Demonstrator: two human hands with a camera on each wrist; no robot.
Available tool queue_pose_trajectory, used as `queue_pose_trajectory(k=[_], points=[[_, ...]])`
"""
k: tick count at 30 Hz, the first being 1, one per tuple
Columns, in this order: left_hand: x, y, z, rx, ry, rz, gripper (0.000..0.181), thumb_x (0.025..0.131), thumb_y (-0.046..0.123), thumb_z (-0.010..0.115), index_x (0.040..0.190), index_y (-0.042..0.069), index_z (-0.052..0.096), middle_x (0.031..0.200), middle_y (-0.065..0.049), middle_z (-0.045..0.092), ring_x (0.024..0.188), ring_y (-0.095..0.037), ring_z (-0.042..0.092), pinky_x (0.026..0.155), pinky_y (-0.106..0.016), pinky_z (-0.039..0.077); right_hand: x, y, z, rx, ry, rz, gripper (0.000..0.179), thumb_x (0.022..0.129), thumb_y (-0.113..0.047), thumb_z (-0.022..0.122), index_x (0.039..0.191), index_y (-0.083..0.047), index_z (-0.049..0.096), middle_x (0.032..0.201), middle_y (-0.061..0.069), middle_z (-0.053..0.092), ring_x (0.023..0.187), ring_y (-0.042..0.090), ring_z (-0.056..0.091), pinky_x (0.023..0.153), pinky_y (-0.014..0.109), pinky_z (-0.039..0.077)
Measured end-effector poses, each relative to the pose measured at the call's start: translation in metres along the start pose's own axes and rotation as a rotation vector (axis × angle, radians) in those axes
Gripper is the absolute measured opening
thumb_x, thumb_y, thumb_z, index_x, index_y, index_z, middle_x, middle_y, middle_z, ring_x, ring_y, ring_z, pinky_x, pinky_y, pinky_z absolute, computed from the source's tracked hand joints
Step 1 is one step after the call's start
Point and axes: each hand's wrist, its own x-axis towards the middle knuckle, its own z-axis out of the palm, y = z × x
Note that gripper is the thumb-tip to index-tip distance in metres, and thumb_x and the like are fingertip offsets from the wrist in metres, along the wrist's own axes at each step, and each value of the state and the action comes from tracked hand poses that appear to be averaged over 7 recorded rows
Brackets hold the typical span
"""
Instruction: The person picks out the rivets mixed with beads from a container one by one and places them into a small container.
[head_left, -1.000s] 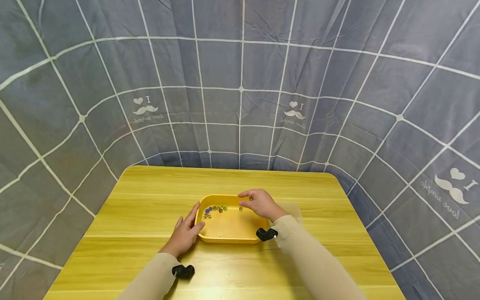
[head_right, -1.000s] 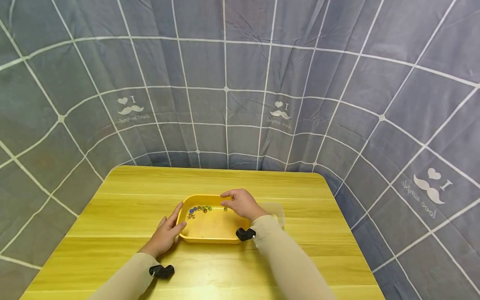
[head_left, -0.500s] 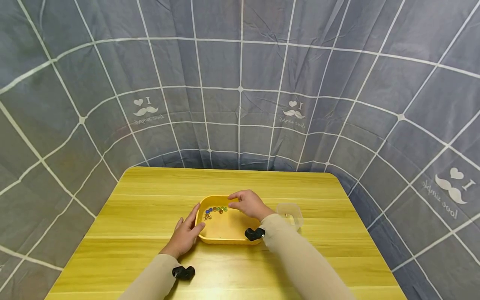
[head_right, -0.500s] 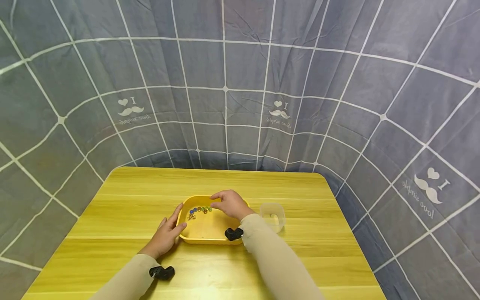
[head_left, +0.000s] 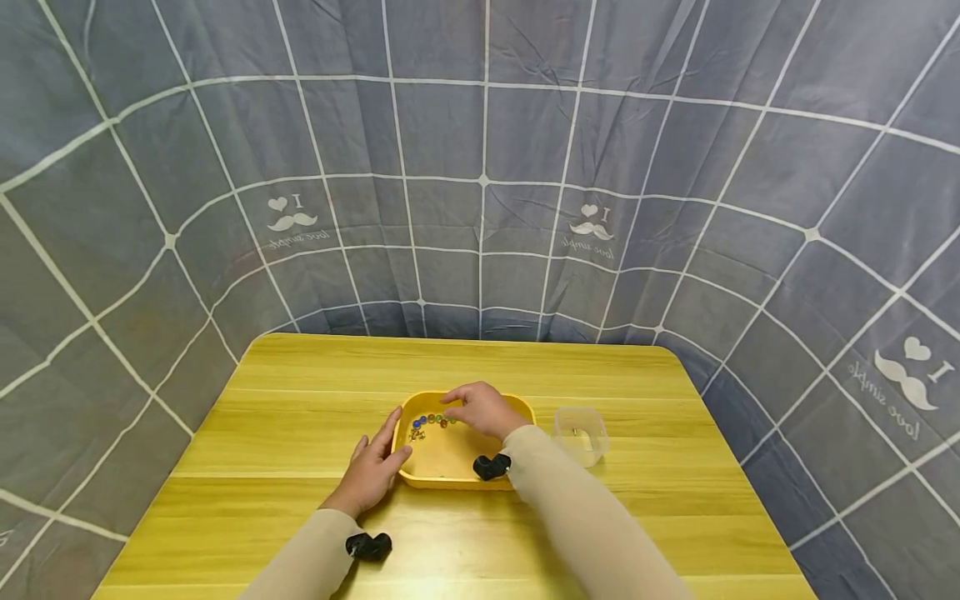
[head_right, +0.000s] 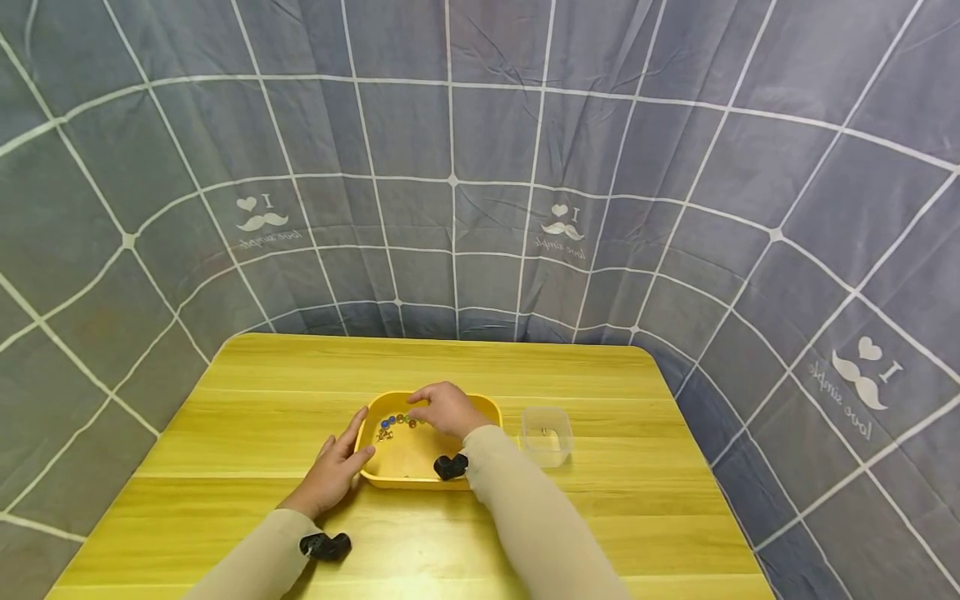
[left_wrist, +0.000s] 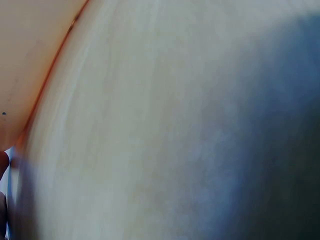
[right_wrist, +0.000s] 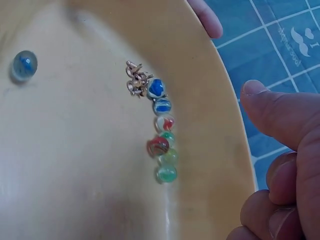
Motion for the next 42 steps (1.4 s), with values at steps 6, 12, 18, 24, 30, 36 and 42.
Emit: queue_pose_trajectory(k=[6,12,18,24,30,36,42], points=[[0.008,-0.005,-0.003,-0.006,-0.004,0.007,0.072,0.11,0.034,0.055,0.171,0.027,0.018,0.165,-0.011,0.044,0.152,-0.04,0.044,0.132,-0.061,-0.008,0.015,-0.003,0.01,-0.006,0.006,-0.007,0.033,0.1,-0.023,0.074,0.129,-0.009,0.077,0.116,0.009,0.08,0.069,0.016,0.056,0.058,0.026,0.041],[0.013,-0.008,-0.008,-0.011,-0.012,0.015,0.072,0.11,0.034,0.055,0.171,0.026,0.018,0.165,-0.012,0.044,0.152,-0.04,0.044,0.132,-0.062,-0.008,0.027,-0.005,0.018,-0.011,0.012,0.002,0.03,0.1,-0.022,0.074,0.127,-0.011,0.078,0.094,0.008,0.081,0.079,0.022,0.068,0.067,0.025,0.048],[0.013,-0.008,-0.008,-0.01,-0.011,0.018,0.072,0.11,0.033,0.055,0.171,0.026,0.017,0.164,-0.012,0.045,0.152,-0.038,0.044,0.131,-0.063,-0.007,0.032,-0.007,0.025,-0.055,-0.002,-0.005,0.027,0.099,-0.023,0.075,0.124,-0.015,0.08,0.11,0.004,0.08,0.101,0.022,0.073,0.082,0.031,0.059],[0.015,-0.012,-0.006,0.001,0.008,0.043,0.071,0.11,0.032,0.055,0.171,0.025,0.019,0.161,-0.013,0.049,0.15,-0.038,0.046,0.131,-0.064,-0.005,0.037,-0.01,0.035,-0.097,-0.011,-0.017,0.025,0.099,-0.023,0.076,0.122,-0.017,0.081,0.126,-0.001,0.078,0.121,0.018,0.068,0.108,0.038,0.056],[0.015,-0.014,-0.007,0.012,0.012,0.052,0.07,0.11,0.032,0.054,0.171,0.025,0.019,0.163,-0.013,0.047,0.15,-0.04,0.047,0.131,-0.064,-0.005,0.042,-0.012,0.043,-0.148,-0.036,-0.031,0.023,0.099,-0.024,0.075,0.121,-0.02,0.081,0.124,-0.005,0.078,0.119,0.014,0.069,0.106,0.033,0.056],[0.014,-0.013,-0.008,0.009,0.016,0.056,0.07,0.11,0.032,0.055,0.171,0.026,0.02,0.162,-0.014,0.047,0.149,-0.041,0.047,0.131,-0.065,-0.005,0.048,-0.013,0.047,-0.181,-0.057,-0.057,0.024,0.098,-0.026,0.076,0.121,-0.023,0.082,0.122,-0.009,0.078,0.11,0.008,0.068,0.097,0.025,0.056],[0.012,-0.015,-0.006,0.001,0.023,0.052,0.07,0.11,0.033,0.055,0.171,0.026,0.022,0.165,-0.015,0.043,0.148,-0.044,0.048,0.131,-0.066,-0.002,0.052,-0.012,0.049,-0.185,-0.083,-0.057,0.023,0.097,-0.024,0.077,0.12,-0.022,0.082,0.121,-0.008,0.078,0.098,0.007,0.066,0.087,0.022,0.055]])
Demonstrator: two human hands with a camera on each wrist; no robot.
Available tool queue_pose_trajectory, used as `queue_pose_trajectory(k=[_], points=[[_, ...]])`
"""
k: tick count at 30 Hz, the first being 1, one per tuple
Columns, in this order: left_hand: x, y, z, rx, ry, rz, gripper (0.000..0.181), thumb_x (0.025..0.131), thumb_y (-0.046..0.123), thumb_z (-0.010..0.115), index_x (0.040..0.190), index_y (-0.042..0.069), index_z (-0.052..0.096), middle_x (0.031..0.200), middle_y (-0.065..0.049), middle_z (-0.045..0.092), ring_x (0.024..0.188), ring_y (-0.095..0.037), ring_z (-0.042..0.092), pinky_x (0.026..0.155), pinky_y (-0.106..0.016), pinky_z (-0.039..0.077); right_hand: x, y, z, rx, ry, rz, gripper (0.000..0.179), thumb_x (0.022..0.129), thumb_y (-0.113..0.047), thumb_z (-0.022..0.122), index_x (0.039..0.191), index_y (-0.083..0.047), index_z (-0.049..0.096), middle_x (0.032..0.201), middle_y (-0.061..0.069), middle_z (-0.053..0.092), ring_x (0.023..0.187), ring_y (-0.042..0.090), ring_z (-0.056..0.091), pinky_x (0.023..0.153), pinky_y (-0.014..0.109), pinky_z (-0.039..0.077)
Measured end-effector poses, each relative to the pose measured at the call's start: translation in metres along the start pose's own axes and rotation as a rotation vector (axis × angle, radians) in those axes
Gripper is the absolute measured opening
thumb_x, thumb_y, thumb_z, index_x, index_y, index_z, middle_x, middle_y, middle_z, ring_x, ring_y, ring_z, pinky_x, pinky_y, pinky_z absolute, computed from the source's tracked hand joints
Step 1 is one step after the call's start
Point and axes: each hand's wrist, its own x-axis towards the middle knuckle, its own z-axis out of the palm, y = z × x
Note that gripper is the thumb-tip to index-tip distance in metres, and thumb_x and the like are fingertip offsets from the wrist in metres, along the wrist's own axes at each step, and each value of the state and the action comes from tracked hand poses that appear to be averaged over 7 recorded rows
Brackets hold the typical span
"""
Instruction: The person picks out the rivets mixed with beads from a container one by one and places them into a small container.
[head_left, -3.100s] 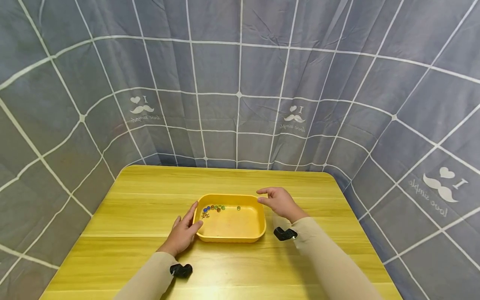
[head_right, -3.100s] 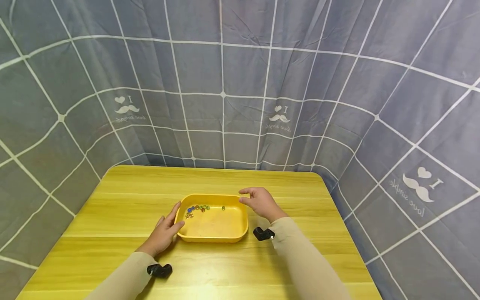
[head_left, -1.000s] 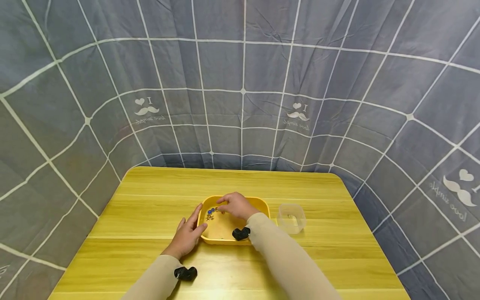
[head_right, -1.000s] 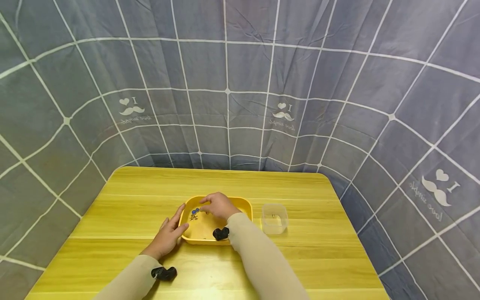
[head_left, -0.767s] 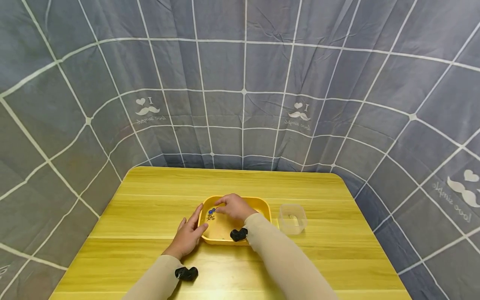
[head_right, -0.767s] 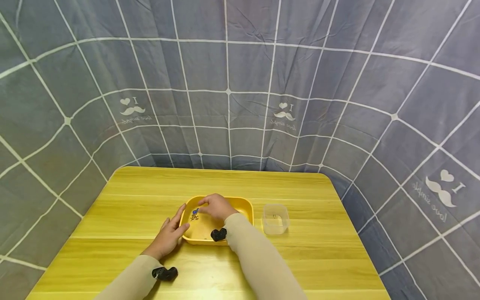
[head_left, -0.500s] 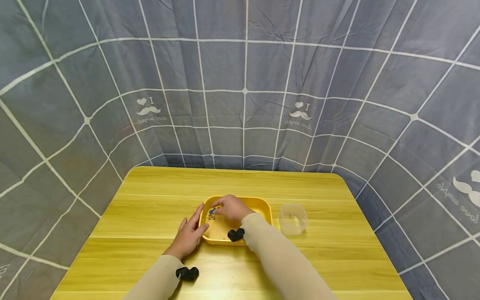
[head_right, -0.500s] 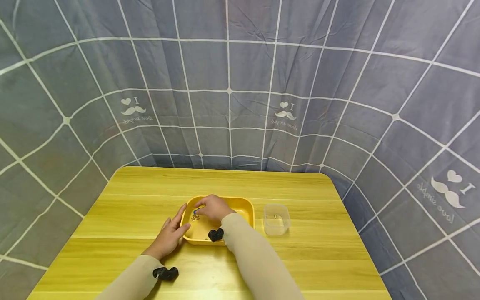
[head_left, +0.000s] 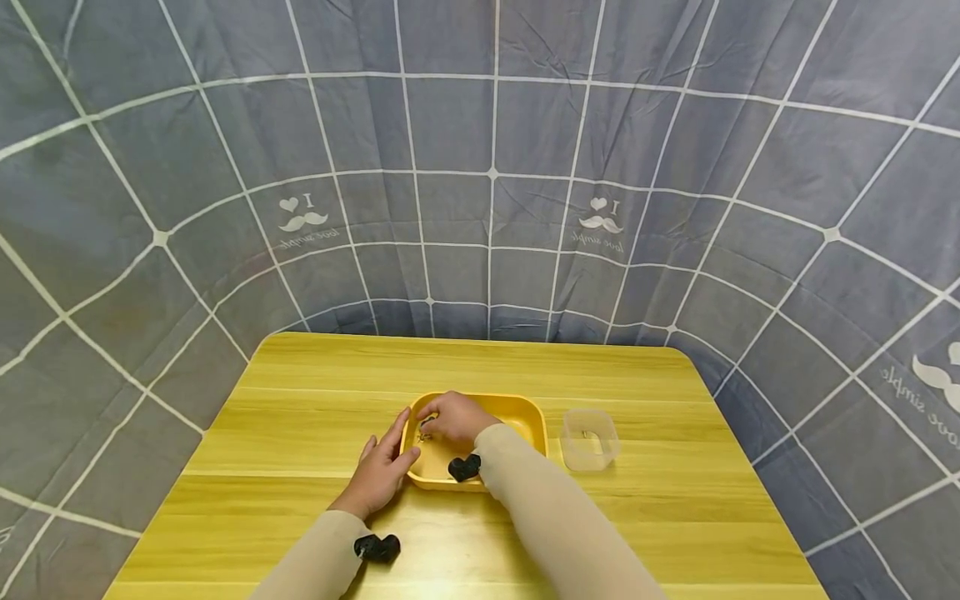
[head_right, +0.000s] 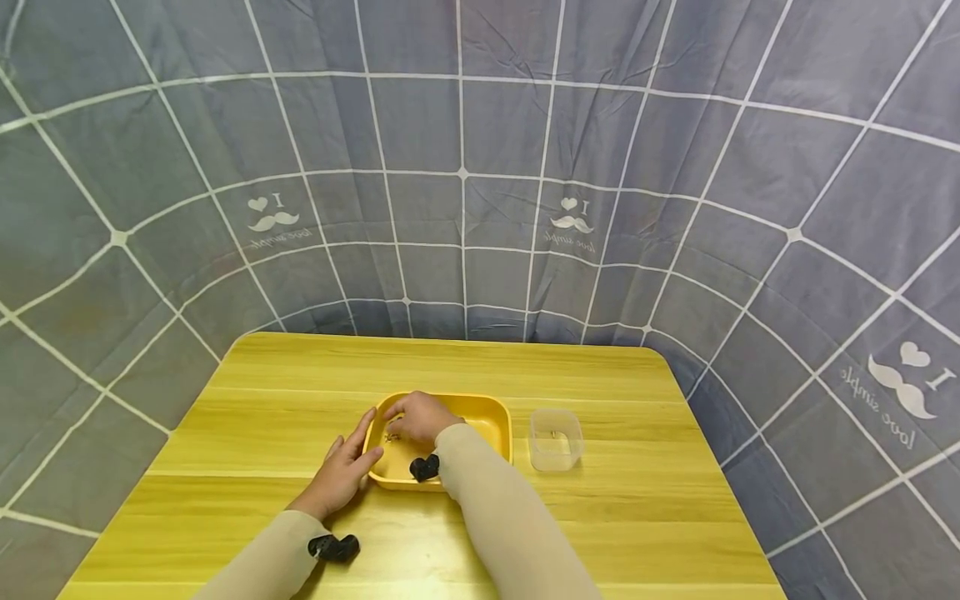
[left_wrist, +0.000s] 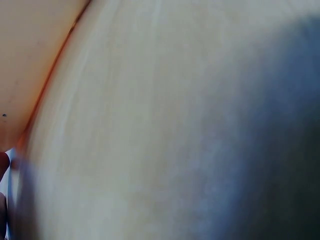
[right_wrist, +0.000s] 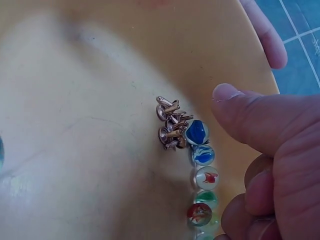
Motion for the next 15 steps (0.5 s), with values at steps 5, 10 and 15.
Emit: queue_pose_trajectory(k=[5,10,15], points=[[-0.001,0.001,0.002,-0.009,-0.005,-0.012,0.069,0.11,0.035,0.055,0.17,0.028,0.021,0.167,-0.013,0.041,0.15,-0.043,0.046,0.131,-0.064,-0.004,0.005,0.005,0.004,-0.025,-0.012,-0.003,0.023,0.097,-0.024,0.078,0.119,-0.023,0.082,0.12,-0.01,0.078,0.092,0.003,0.064,0.082,0.02,0.053],[-0.001,0.002,0.004,0.0,0.01,-0.006,0.069,0.11,0.035,0.056,0.17,0.027,0.023,0.164,-0.013,0.045,0.148,-0.044,0.048,0.131,-0.065,-0.003,0.008,0.011,0.006,-0.035,-0.016,-0.01,0.022,0.097,-0.021,0.077,0.119,-0.021,0.083,0.117,-0.009,0.08,0.089,0.002,0.065,0.08,0.02,0.053],[-0.001,0.004,0.004,0.014,0.009,-0.014,0.069,0.11,0.035,0.056,0.17,0.027,0.022,0.165,-0.012,0.045,0.148,-0.042,0.048,0.131,-0.064,-0.004,0.011,0.013,0.007,-0.039,-0.018,-0.013,0.023,0.097,-0.021,0.077,0.119,-0.021,0.083,0.116,-0.01,0.08,0.091,0.001,0.065,0.083,0.019,0.054]])
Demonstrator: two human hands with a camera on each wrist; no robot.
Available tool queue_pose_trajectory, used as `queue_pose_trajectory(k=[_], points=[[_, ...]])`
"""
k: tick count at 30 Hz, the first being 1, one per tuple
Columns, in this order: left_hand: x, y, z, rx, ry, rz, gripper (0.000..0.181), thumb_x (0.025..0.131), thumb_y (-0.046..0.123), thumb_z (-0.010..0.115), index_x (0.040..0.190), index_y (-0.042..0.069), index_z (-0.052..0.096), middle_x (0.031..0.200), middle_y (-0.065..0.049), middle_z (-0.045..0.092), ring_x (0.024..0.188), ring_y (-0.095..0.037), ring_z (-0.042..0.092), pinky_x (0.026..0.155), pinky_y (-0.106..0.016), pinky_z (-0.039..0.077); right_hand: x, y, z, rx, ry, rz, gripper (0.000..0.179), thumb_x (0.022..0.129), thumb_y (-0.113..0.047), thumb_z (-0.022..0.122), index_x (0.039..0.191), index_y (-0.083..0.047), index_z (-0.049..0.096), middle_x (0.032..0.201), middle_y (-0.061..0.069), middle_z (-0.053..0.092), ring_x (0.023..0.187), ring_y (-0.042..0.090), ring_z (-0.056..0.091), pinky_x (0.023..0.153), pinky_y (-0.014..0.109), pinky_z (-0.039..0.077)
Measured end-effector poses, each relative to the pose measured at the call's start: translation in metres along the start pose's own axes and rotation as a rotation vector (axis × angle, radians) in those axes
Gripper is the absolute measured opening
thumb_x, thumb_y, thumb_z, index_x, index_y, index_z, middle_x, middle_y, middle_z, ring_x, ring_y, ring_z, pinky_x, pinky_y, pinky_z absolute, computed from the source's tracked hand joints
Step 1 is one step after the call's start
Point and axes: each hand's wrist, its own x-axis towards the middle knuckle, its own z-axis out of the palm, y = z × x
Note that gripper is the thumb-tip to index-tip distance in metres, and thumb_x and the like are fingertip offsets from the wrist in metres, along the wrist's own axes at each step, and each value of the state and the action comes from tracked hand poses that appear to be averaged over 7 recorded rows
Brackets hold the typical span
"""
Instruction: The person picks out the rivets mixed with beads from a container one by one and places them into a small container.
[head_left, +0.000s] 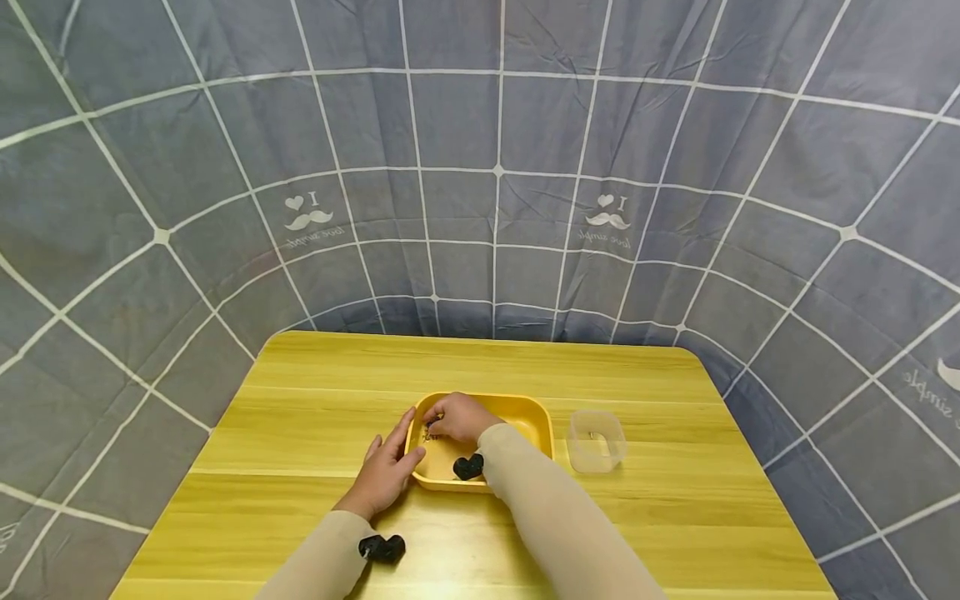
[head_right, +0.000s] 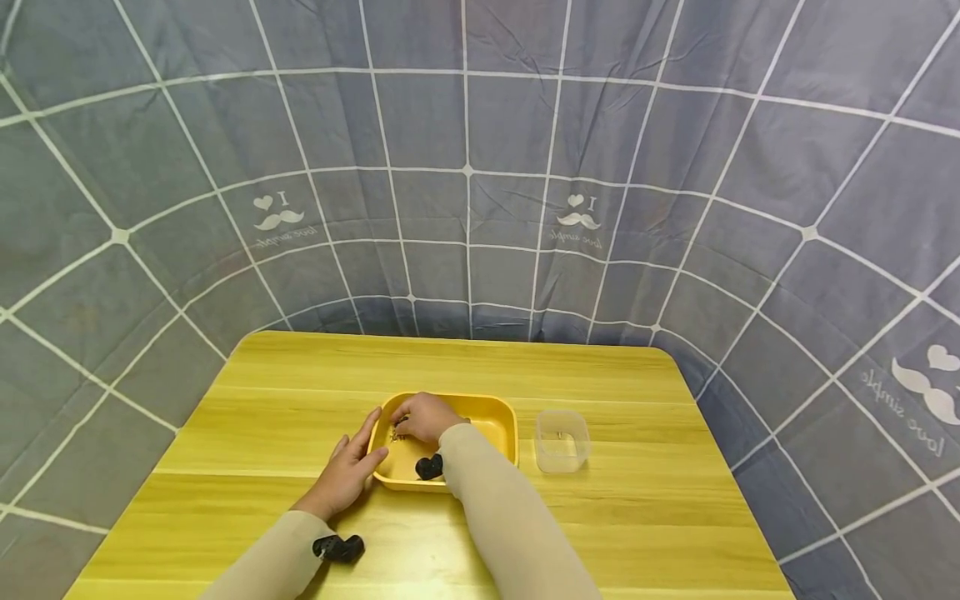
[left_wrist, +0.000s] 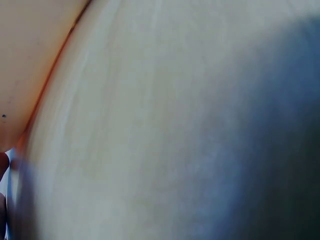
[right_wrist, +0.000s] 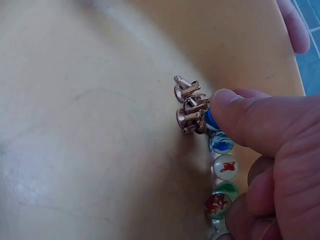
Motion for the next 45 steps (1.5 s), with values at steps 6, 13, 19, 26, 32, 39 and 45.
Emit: queue_pose_trajectory(k=[6,13,19,26,32,39,45], points=[[0.002,0.0,0.001,0.004,-0.003,0.007,0.069,0.11,0.033,0.055,0.171,0.026,0.022,0.164,-0.013,0.046,0.149,-0.041,0.047,0.13,-0.065,-0.005,-0.003,-0.001,-0.003,-0.026,0.0,0.012,0.023,0.097,-0.024,0.078,0.119,-0.024,0.083,0.116,-0.012,0.079,0.093,0.001,0.067,0.084,0.02,0.054],[0.001,0.001,0.001,-0.008,0.005,-0.004,0.069,0.11,0.034,0.056,0.17,0.028,0.023,0.159,-0.012,0.053,0.148,-0.04,0.049,0.131,-0.064,-0.005,-0.003,0.004,-0.001,-0.056,0.012,0.016,0.023,0.096,-0.026,0.079,0.118,-0.025,0.083,0.117,-0.012,0.079,0.1,0.005,0.07,0.091,0.023,0.057],[0.001,0.001,0.001,-0.003,0.004,0.002,0.069,0.11,0.032,0.056,0.17,0.028,0.022,0.159,-0.012,0.053,0.148,-0.04,0.049,0.131,-0.064,-0.005,-0.004,0.008,-0.001,-0.017,0.041,0.009,0.02,0.096,-0.024,0.078,0.115,-0.023,0.083,0.114,-0.01,0.08,0.096,0.005,0.068,0.089,0.025,0.057],[0.001,0.002,0.0,-0.004,0.003,0.002,0.07,0.11,0.031,0.056,0.17,0.027,0.022,0.162,-0.012,0.05,0.149,-0.039,0.049,0.131,-0.064,-0.005,-0.007,0.01,0.001,0.057,0.02,0.016,0.01,0.096,-0.021,0.079,0.104,-0.022,0.085,0.105,-0.01,0.081,0.09,0.005,0.068,0.085,0.025,0.057],[0.001,0.004,0.0,-0.01,0.005,0.0,0.07,0.109,0.03,0.056,0.17,0.026,0.022,0.16,-0.013,0.051,0.149,-0.039,0.049,0.131,-0.065,-0.004,-0.004,0.013,0.002,0.004,0.006,-0.002,0.019,0.096,-0.022,0.079,0.113,-0.02,0.084,0.113,-0.01,0.081,0.104,0.007,0.071,0.094,0.025,0.058],[0.003,0.009,0.001,-0.004,0.006,-0.007,0.07,0.109,0.03,0.056,0.17,0.026,0.022,0.163,-0.012,0.047,0.149,-0.039,0.048,0.131,-0.065,-0.004,-0.003,0.014,-0.001,-0.021,-0.004,-0.006,0.026,0.094,-0.025,0.08,0.12,-0.024,0.083,0.119,-0.013,0.079,0.109,0.007,0.071,0.097,0.026,0.057],[0.004,0.015,0.001,-0.005,0.008,-0.013,0.07,0.109,0.028,0.057,0.17,0.025,0.023,0.163,-0.013,0.047,0.15,-0.039,0.048,0.131,-0.065,-0.004,-0.005,0.012,-0.004,-0.047,-0.016,-0.022,0.029,0.095,-0.025,0.079,0.124,-0.025,0.081,0.122,-0.013,0.078,0.112,0.007,0.071,0.101,0.027,0.057]])
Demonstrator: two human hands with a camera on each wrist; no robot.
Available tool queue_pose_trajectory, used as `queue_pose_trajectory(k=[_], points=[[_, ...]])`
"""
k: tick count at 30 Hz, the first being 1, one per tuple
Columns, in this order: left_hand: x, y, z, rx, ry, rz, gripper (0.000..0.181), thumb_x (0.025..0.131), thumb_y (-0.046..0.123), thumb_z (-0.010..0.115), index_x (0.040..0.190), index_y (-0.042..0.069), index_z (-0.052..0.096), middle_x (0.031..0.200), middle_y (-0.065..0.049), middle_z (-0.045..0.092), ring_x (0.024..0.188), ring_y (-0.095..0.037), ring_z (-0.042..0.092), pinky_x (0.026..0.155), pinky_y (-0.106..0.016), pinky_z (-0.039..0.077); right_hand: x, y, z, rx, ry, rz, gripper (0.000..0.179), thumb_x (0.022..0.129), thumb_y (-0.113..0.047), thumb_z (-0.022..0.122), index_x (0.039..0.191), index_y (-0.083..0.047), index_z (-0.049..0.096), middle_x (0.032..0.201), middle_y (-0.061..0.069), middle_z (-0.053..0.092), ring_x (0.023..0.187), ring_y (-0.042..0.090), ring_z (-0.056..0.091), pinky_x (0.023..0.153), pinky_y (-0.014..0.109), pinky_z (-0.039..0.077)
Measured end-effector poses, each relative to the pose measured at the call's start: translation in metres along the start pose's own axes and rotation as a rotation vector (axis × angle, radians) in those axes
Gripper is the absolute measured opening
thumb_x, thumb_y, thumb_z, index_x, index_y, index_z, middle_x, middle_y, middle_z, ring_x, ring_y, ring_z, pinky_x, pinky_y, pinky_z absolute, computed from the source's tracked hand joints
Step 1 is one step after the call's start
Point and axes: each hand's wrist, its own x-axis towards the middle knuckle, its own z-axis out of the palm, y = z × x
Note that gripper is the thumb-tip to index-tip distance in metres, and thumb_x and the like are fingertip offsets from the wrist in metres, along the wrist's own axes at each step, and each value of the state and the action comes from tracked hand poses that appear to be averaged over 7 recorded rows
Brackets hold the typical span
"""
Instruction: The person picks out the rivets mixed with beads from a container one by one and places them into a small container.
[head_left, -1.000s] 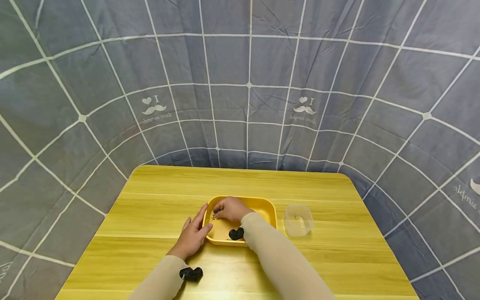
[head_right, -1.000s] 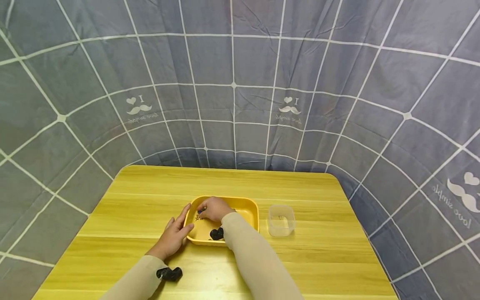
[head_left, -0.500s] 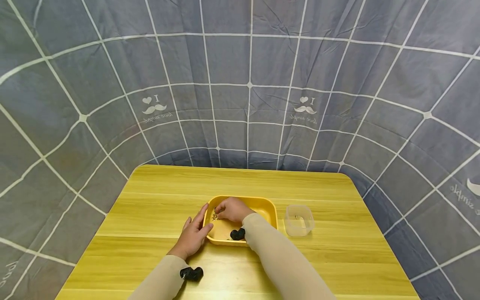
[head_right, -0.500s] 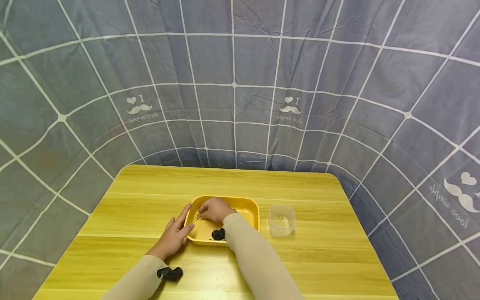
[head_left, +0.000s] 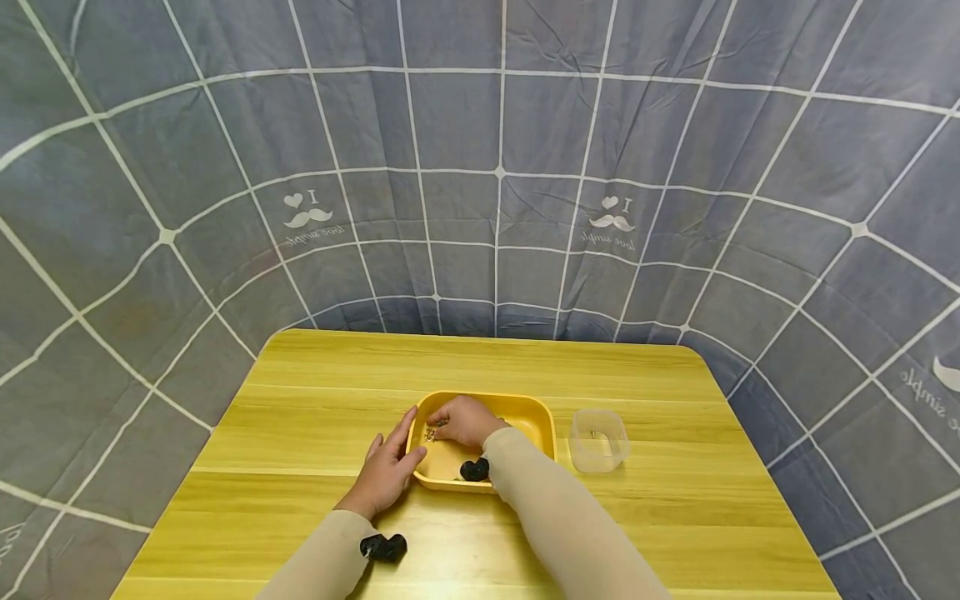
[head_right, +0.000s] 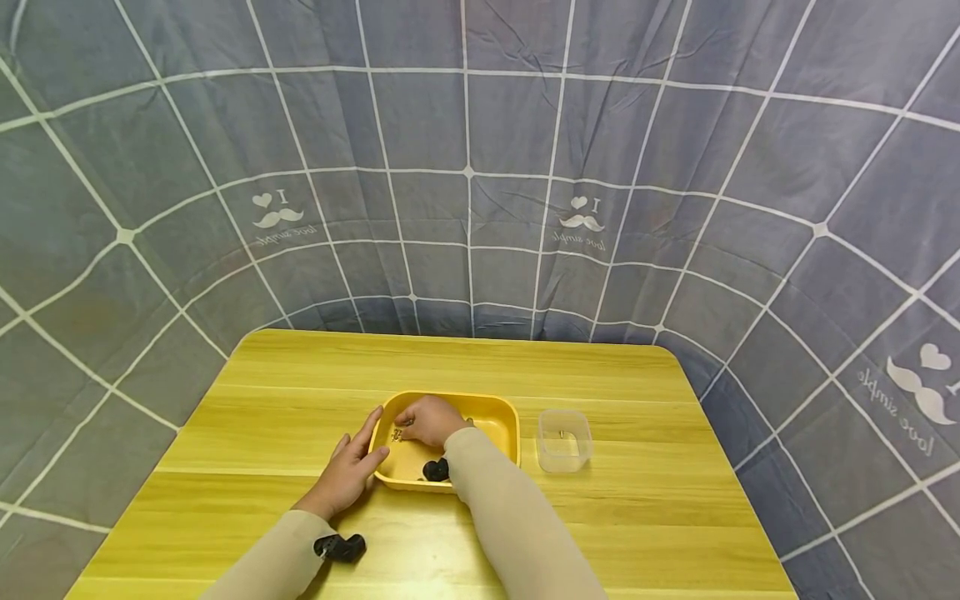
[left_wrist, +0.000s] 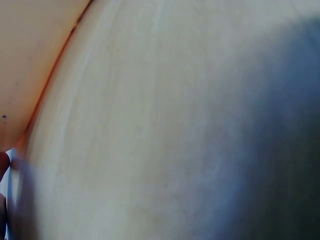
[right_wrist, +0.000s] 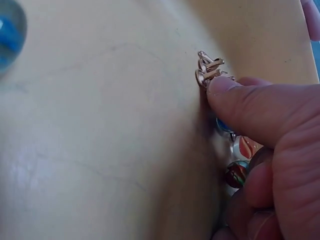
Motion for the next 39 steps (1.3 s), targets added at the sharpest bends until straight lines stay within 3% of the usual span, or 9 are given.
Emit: queue_pose_trajectory(k=[15,26,39], points=[[-0.003,-0.001,-0.003,-0.005,-0.009,0.005,0.069,0.109,0.027,0.057,0.17,0.024,0.024,0.166,-0.011,0.044,0.151,-0.037,0.046,0.131,-0.063,-0.004,-0.002,-0.001,0.005,-0.03,0.013,0.003,0.024,0.095,-0.026,0.079,0.119,-0.024,0.083,0.117,-0.012,0.08,0.107,0.006,0.071,0.097,0.026,0.058],[-0.005,-0.005,-0.004,-0.001,-0.012,0.02,0.069,0.109,0.027,0.057,0.17,0.024,0.024,0.17,-0.009,0.037,0.152,-0.037,0.044,0.131,-0.064,-0.004,-0.002,-0.002,0.009,-0.021,0.03,-0.015,0.013,0.095,-0.025,0.079,0.107,-0.023,0.085,0.104,-0.014,0.081,0.086,0.0,0.063,0.085,0.021,0.054],[-0.008,-0.007,-0.007,0.001,-0.02,0.024,0.069,0.11,0.027,0.056,0.17,0.024,0.023,0.168,-0.011,0.04,0.151,-0.039,0.045,0.131,-0.065,-0.004,-0.003,-0.009,0.012,-0.061,0.019,-0.004,0.016,0.095,-0.029,0.08,0.11,-0.026,0.085,0.106,-0.017,0.08,0.09,0.0,0.066,0.086,0.021,0.056]])
